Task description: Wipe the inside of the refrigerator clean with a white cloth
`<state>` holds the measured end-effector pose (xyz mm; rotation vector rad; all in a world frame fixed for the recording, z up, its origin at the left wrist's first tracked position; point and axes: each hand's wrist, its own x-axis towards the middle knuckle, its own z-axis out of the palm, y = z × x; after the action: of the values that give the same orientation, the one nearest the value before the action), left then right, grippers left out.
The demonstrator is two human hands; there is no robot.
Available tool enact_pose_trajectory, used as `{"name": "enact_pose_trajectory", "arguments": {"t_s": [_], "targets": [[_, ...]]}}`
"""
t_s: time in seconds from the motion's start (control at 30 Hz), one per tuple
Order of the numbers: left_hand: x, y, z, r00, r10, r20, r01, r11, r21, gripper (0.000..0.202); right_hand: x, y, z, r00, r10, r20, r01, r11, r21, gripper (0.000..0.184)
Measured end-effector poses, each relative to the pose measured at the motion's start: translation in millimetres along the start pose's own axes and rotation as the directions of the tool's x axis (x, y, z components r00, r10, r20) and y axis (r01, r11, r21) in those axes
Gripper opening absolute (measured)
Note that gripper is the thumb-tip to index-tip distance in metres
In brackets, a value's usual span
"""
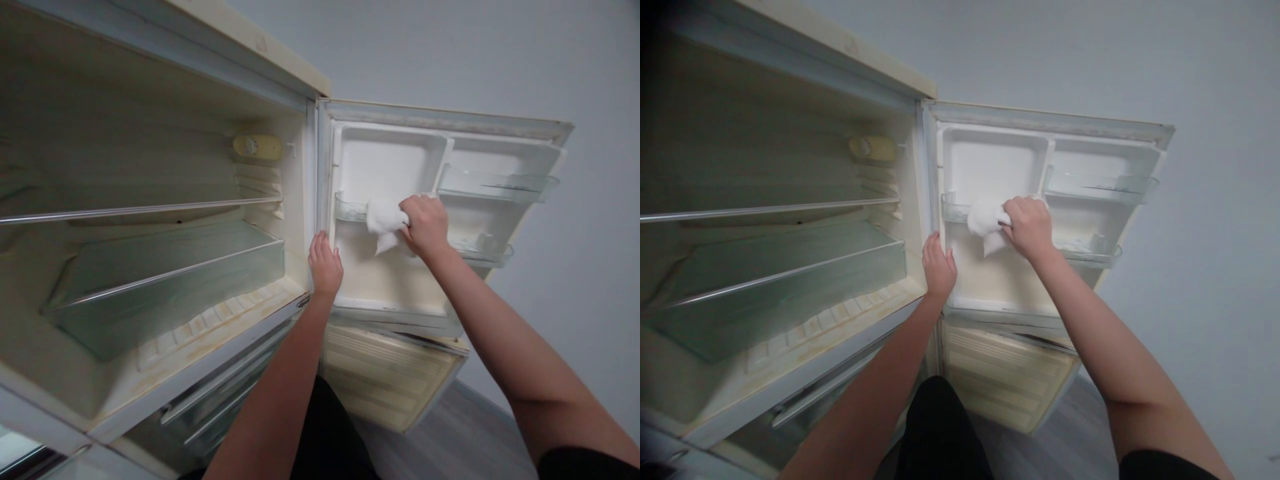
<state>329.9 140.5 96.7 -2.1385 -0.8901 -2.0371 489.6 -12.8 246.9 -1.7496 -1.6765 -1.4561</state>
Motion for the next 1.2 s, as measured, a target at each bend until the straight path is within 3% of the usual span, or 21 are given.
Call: {"name": "enact_pose_trajectory", "arguments": {"t_s": [0.2, 0.43, 0.73, 0.93, 1.0, 1.1, 1.2], "targets": [[1, -2, 2.3, 1.000, 0.001, 0.004, -0.001, 1.000, 0.006, 0.049, 2, -11, 16, 0.981, 0.108, -0.160, -0.098, 0.993, 0.068, 0.022], [4, -11, 7.2, 1.000, 0.023, -0.002, -0.023, 0.999, -0.024, 0.050, -4, -24, 24, 0.953, 0.168, -0.251, -0.132, 0.979, 0.157, 0.034], [2, -8, 5.8, 1.000, 0.018, -0.008, -0.018, 1.000, -0.022, 0.050, 2, -32, 17, 0.948, 0.253, -0.194, -0.233, 0.965, 0.119, 0.033], [1, -5, 3.8, 1.000, 0.008, -0.005, -0.008, 1.000, -0.007, 0.049, 24, -31, -2, 0.931, 0.355, -0.081, -0.325, 0.910, 0.256, 0.041], [1, -5, 4.7, 1.000, 0.010, -0.004, -0.010, 1.000, -0.007, 0.049, 32, -40, -9, 0.945, 0.324, -0.050, -0.299, 0.915, 0.272, 0.046], [2, -7, 6.9, 1.000, 0.005, -0.011, -0.005, 1.000, 0.006, 0.049, 42, -67, -14, 0.994, 0.112, -0.009, -0.106, 0.963, 0.246, 0.045], [2, -9, 8.6, 1.000, 0.008, -0.013, -0.007, 1.000, 0.023, 0.049, 48, -95, -9, 0.999, -0.052, -0.017, 0.054, 0.976, 0.209, 0.044]]}}
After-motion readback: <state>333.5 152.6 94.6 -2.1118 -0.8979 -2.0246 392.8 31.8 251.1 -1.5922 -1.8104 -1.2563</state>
